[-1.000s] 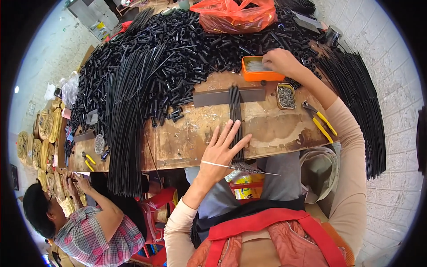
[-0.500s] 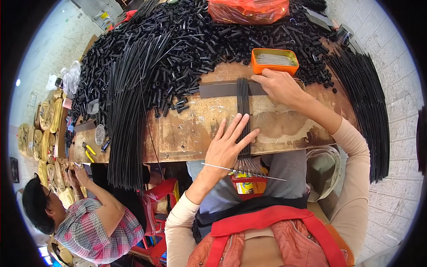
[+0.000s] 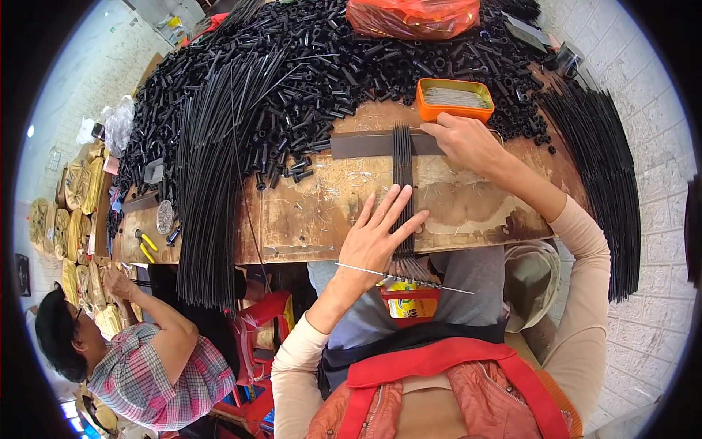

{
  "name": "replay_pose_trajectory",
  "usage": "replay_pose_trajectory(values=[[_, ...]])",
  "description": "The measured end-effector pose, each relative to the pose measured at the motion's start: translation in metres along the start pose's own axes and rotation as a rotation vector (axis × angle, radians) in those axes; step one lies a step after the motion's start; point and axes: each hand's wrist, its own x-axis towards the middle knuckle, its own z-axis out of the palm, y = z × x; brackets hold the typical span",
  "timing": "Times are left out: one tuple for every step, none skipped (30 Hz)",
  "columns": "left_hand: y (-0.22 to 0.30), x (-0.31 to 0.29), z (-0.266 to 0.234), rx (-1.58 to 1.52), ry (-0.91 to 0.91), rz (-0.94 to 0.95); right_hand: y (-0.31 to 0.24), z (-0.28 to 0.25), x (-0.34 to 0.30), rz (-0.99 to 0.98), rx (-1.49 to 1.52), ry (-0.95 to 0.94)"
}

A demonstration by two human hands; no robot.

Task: Manually bundling, aligning, and trimming black plastic rods at a factory workstation.

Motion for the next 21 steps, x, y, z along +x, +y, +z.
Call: replay_pose_trajectory(values=[[0.000,0.000,0.000,-0.013,-0.004,-0.002,0.000,0.000,0.000,-0.004,0.001,0.012],[0.000,0.000,0.000,-0.025,-0.009,-0.005,0.000,0.001,0.000,-0.003,0.001,0.012],[-0.001,0.000,0.002,-0.026,-0.009,-0.004,0.000,0.001,0.000,-0.009,-0.014,0.000],[-0.002,0.000,0.004,0.013,-0.002,0.008,0.001,0.001,0.001,-0.016,-0.030,-0.010],[-0.003,0.000,0.005,0.052,0.005,0.020,0.001,0.001,0.001,-0.016,-0.031,-0.010],[-0.002,0.000,0.004,0.053,0.005,0.021,0.002,0.002,0.001,-0.036,-0.032,0.003],[-0.002,0.000,0.003,0.026,0.001,0.014,0.003,0.003,0.001,-0.054,-0.034,0.014],[-0.001,0.000,0.003,-0.002,-0.003,0.007,0.004,0.003,0.001,-0.053,-0.034,0.015],[0.000,0.001,0.002,-0.002,-0.003,0.008,0.005,0.003,0.001,-0.050,-0.040,0.000],[0.000,0.001,0.001,-0.008,-0.005,0.006,0.005,0.003,0.002,-0.048,-0.046,-0.015],[0.000,0.001,0.000,-0.015,-0.006,0.004,0.005,0.004,0.002,-0.048,-0.045,-0.015],[-0.001,0.001,0.001,-0.015,-0.007,0.004,0.005,0.005,0.003,-0.065,-0.035,-0.012],[-0.001,0.000,0.001,-0.008,-0.008,0.004,0.005,0.004,0.004,-0.085,-0.025,-0.007],[-0.001,0.000,0.001,-0.002,-0.009,0.003,0.004,0.004,0.004,-0.087,-0.025,-0.004],[-0.001,0.000,0.000,0.001,-0.009,0.001,0.003,0.003,0.004,-0.090,-0.012,0.007],[-0.001,0.000,0.000,0.011,-0.017,0.006,0.003,0.003,0.002,-0.091,0.001,0.016],[-0.001,0.000,-0.001,0.021,-0.026,0.010,0.004,0.003,0.002,-0.091,0.001,0.017],[0.000,0.000,-0.004,0.022,-0.027,0.009,0.007,0.006,0.003,-0.117,0.004,0.039],[0.002,0.002,-0.012,-0.075,-0.051,-0.009,0.011,0.007,0.004,-0.142,0.007,0.062],[0.003,0.003,-0.016,-0.172,-0.076,-0.028,0.014,0.007,0.007,-0.141,0.007,0.064],[0.003,0.004,-0.016,-0.171,-0.077,-0.027,0.018,0.008,0.011,-0.149,0.028,0.062]])
